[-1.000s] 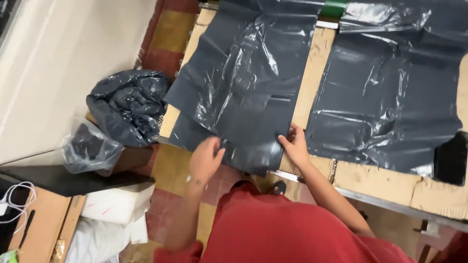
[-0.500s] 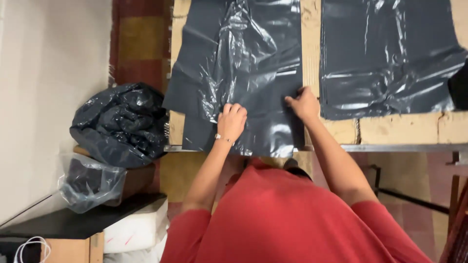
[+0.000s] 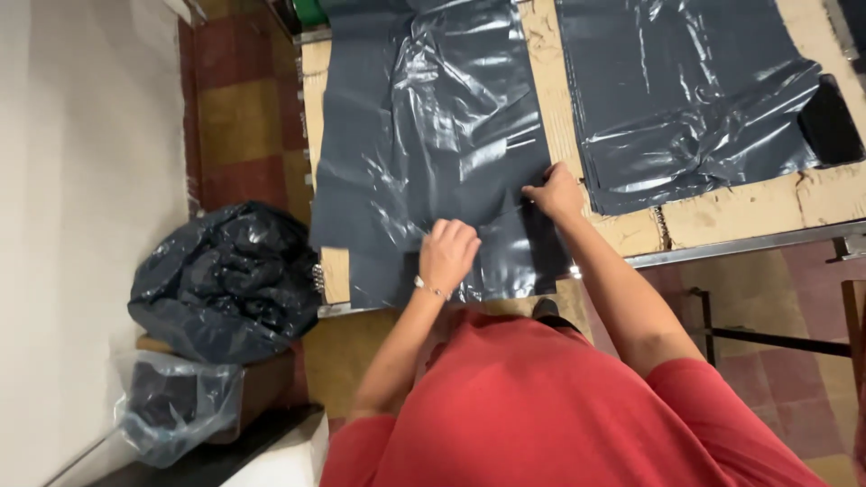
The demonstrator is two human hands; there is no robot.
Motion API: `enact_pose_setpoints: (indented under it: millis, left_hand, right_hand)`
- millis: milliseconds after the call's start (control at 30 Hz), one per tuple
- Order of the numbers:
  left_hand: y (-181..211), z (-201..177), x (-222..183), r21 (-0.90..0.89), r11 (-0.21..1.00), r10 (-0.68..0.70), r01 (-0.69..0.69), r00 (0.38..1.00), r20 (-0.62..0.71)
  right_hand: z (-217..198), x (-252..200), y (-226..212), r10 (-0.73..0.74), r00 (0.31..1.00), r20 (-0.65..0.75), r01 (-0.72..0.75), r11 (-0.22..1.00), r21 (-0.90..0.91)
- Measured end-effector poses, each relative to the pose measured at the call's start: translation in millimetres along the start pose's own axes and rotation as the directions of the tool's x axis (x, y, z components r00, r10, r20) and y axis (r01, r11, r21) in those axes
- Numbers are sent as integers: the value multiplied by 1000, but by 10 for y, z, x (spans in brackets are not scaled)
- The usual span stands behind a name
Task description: Folding plastic bags and placing them into a red plastic basket
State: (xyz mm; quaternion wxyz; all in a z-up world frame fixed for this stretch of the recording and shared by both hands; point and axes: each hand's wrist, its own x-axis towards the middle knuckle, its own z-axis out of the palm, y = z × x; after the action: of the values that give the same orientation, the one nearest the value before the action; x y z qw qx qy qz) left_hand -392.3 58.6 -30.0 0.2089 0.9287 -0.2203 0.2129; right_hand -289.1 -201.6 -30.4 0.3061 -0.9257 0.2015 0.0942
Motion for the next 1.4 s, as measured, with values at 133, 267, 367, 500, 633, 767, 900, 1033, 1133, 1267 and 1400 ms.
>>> enact_pose_setpoints:
  millis: [133,267,367,500,633,767,900,1033,1133,1267,1400]
  left_hand:
    - [399,-117,-81,5,980,199,-199,978,-63]
    - [624,12,-209,17,951,310,-309,951,-14]
    - [698,120,-294,-2,944,329,-329,944,12]
    - [787,367,-517,60,939,340,-340,940,4]
    - [981,181,-486,94,965,249,-245,968,-30]
    - [1182,45,-407,101,992,76,-73,997,-21]
    - [1309,203,-341,267,963,-49,39,998,32]
    - [1301,524,-397,393,877,-244,275,961,-128]
    - [1402,532,-257,392,828,-394,400,914,-101]
    - [1674,275,376,285,662,-737,694,671,78]
    - [1597,562,1067,104,662,-723,742,669,-173]
  right_hand:
    - [21,41,-86,11,1000,-8,-11,1000,-2]
    - [53,325,-72,-65,998,3,65,996,59]
    - [227,758,62,-112,993,-21,114,986,119]
    - [406,1227,125,-143,986,-87,154,979,132]
    - [410,1486,4,-172,983,-59,182,947,264]
    - [433,1555,-221,-157,986,58,123,915,385]
    - [141,1343,-781,-149,896,419,-249,612,750]
    - [220,1493,-937,-140,766,627,-533,408,742]
    - [26,1405,-1104,-149,659,737,-679,303,669]
    - [-869,983,-1556,-165,603,781,-698,364,616]
    - [-80,1371,-997,-341,442,830,-751,365,550]
